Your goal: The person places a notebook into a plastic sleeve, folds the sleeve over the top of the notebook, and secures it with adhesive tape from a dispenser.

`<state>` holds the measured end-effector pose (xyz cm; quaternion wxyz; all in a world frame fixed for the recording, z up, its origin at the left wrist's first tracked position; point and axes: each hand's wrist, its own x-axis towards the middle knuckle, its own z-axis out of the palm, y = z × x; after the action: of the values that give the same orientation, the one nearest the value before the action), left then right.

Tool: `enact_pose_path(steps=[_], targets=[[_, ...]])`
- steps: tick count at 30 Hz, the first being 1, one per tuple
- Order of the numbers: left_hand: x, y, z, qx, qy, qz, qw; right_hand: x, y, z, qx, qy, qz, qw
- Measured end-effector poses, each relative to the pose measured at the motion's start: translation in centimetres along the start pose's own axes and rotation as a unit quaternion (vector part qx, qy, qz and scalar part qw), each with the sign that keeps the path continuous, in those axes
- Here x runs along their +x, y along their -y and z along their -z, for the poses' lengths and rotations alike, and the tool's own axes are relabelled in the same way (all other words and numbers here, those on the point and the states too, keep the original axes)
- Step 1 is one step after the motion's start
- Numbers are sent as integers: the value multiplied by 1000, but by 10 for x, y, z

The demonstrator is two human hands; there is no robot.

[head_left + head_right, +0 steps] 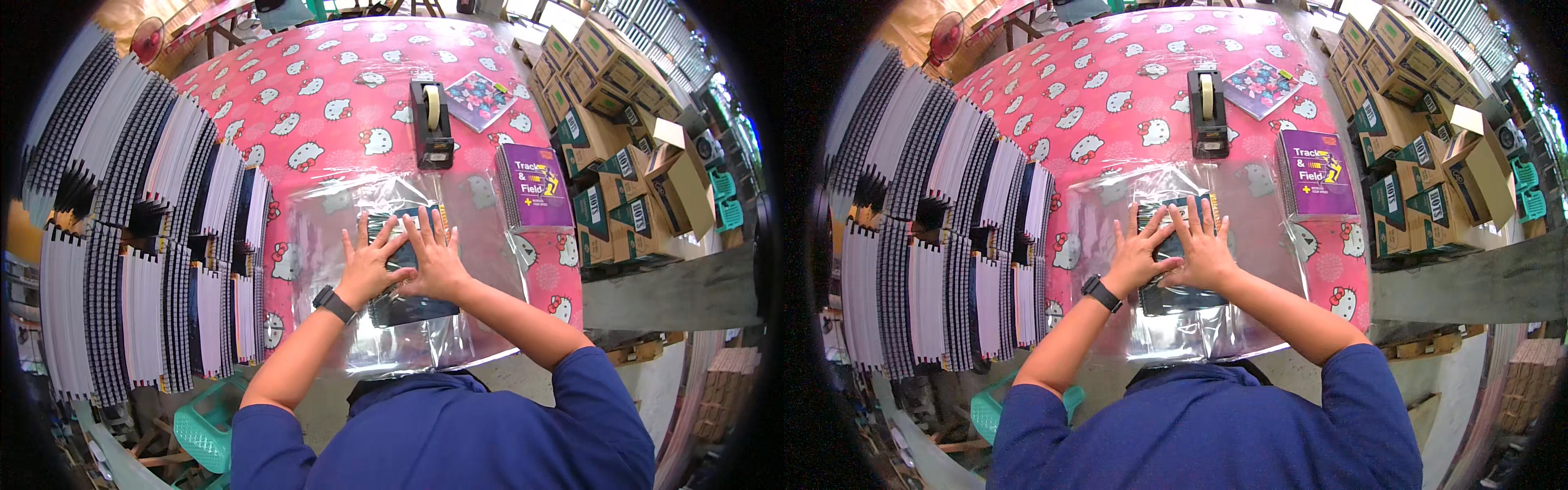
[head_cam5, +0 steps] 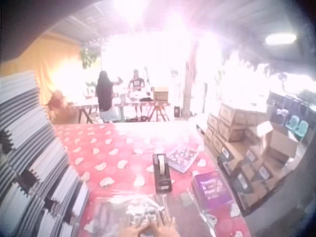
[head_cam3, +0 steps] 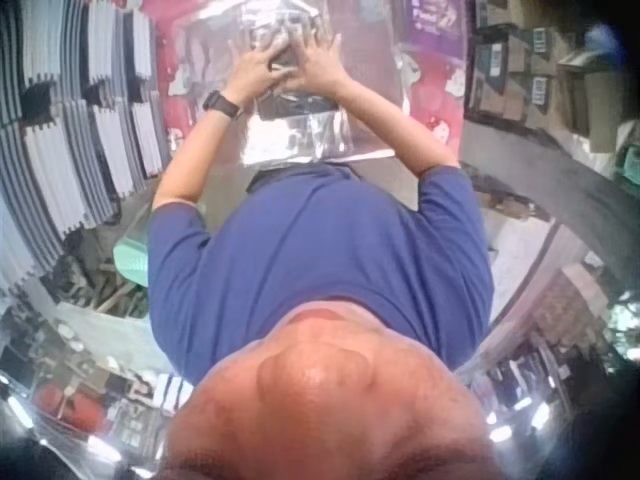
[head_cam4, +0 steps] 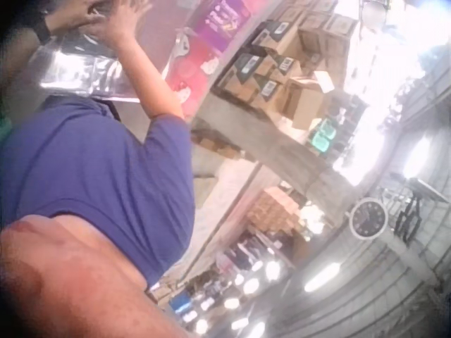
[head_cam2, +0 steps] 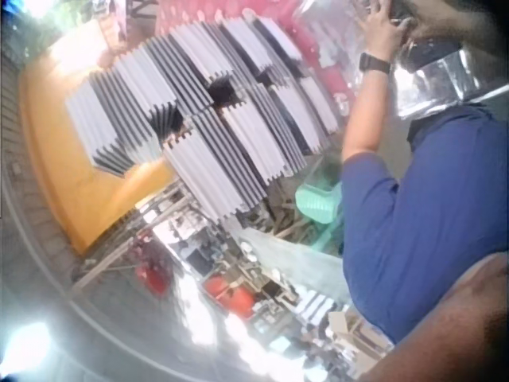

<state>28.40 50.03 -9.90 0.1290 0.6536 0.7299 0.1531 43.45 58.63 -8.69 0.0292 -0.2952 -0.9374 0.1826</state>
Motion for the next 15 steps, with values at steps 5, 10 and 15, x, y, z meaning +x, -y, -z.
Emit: enact_pose_path(steps=[5, 10, 15], targets=[[-6, 3, 1, 5, 5, 14, 1000, 31, -57, 18, 132, -133, 60, 981], [-3, -3, 1, -11, -5, -6, 1000, 148, -149, 55, 404, -309, -121, 852], [8, -11, -5, -17, -16, -21, 1000, 192, -171, 46, 415, -257, -185, 853]])
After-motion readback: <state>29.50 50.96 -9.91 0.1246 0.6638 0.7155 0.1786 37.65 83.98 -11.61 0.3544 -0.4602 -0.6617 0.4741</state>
